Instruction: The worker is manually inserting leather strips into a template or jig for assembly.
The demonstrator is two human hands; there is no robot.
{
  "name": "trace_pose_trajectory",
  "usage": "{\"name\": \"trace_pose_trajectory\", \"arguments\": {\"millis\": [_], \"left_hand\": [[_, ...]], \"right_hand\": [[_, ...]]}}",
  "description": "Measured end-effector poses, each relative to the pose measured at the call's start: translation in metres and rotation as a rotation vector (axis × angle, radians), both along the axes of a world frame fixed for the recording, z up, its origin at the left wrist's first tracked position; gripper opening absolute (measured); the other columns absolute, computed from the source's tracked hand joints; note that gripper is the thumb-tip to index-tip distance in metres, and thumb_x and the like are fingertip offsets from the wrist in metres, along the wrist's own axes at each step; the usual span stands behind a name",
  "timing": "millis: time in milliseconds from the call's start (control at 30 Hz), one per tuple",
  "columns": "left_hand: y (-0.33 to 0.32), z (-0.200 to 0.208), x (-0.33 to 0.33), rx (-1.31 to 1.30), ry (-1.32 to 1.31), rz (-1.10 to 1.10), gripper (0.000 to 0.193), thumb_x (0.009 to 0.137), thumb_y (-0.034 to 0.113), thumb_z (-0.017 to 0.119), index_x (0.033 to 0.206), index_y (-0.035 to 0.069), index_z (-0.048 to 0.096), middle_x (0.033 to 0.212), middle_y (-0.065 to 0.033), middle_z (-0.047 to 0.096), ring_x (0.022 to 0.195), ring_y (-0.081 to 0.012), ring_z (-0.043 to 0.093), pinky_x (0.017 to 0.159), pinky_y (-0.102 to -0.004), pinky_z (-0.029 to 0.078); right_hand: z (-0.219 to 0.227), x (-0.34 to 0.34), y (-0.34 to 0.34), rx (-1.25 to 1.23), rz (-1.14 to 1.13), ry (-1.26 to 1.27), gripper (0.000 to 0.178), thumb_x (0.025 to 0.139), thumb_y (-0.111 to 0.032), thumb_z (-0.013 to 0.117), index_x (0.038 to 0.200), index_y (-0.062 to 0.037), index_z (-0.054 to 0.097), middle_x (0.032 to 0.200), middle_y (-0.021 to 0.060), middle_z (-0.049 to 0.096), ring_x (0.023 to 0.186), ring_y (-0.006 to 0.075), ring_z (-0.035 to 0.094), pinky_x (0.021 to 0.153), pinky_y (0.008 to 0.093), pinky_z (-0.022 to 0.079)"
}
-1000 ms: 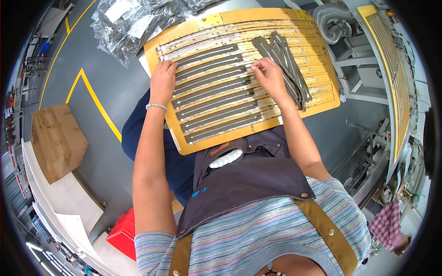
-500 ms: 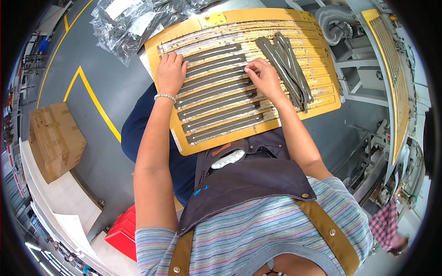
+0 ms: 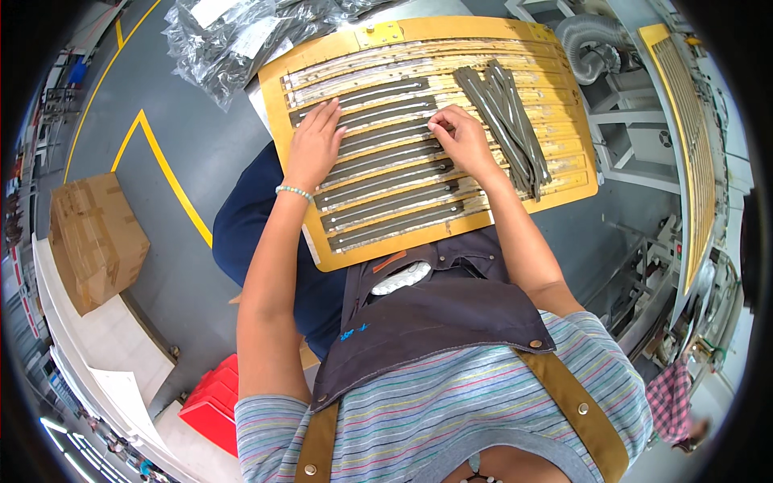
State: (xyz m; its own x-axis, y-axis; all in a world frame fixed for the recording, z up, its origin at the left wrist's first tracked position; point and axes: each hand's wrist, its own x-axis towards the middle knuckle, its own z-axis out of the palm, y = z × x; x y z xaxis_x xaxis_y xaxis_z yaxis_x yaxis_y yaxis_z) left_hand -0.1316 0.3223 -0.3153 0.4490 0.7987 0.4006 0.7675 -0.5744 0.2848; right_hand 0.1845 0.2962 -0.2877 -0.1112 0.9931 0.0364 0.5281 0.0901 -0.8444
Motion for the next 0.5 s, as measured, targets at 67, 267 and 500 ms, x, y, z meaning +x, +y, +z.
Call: {"name": "trace_pose_trajectory", "arguments": {"millis": [67,267,500], "left_hand": [[-0.009,-0.001,-0.02,0.033,0.024,0.07,0.032,0.097,0.018,0.071,0.126,0.002,0.072,0.127,-0.0118,0.07,0.117,-0.0308,0.064,0.102,-0.0416,0.053],[-0.016,0.01,-0.03,-0.071,-0.169,0.34,0.029,0.096,0.013,0.073,0.121,0.0,0.07,0.133,-0.0167,0.066,0.122,-0.0364,0.06,0.106,-0.0453,0.049],[0.01,-0.029,-0.022,-0.307,-0.348,0.932,0.102,0.087,0.047,0.084,0.156,-0.01,0.036,0.15,-0.0285,0.05,0.139,-0.0469,0.046,0.12,-0.0514,0.037]], "right_hand": [[0.005,-0.005,0.007,0.005,0.058,-0.104,0.013,0.097,-0.012,0.071,0.102,-0.0003,0.073,0.099,0.0122,0.07,0.085,0.0278,0.069,0.079,0.0378,0.056],[-0.003,-0.051,0.051,0.331,0.353,-0.253,0.025,0.099,-0.014,0.067,0.12,-0.0025,0.072,0.124,0.0131,0.071,0.12,0.0339,0.064,0.103,0.0434,0.053],[-0.025,-0.125,0.08,0.493,0.638,-0.342,0.035,0.1,-0.016,0.065,0.13,-0.0002,0.069,0.143,0.0119,0.066,0.134,0.0306,0.058,0.115,0.0446,0.044]]}}
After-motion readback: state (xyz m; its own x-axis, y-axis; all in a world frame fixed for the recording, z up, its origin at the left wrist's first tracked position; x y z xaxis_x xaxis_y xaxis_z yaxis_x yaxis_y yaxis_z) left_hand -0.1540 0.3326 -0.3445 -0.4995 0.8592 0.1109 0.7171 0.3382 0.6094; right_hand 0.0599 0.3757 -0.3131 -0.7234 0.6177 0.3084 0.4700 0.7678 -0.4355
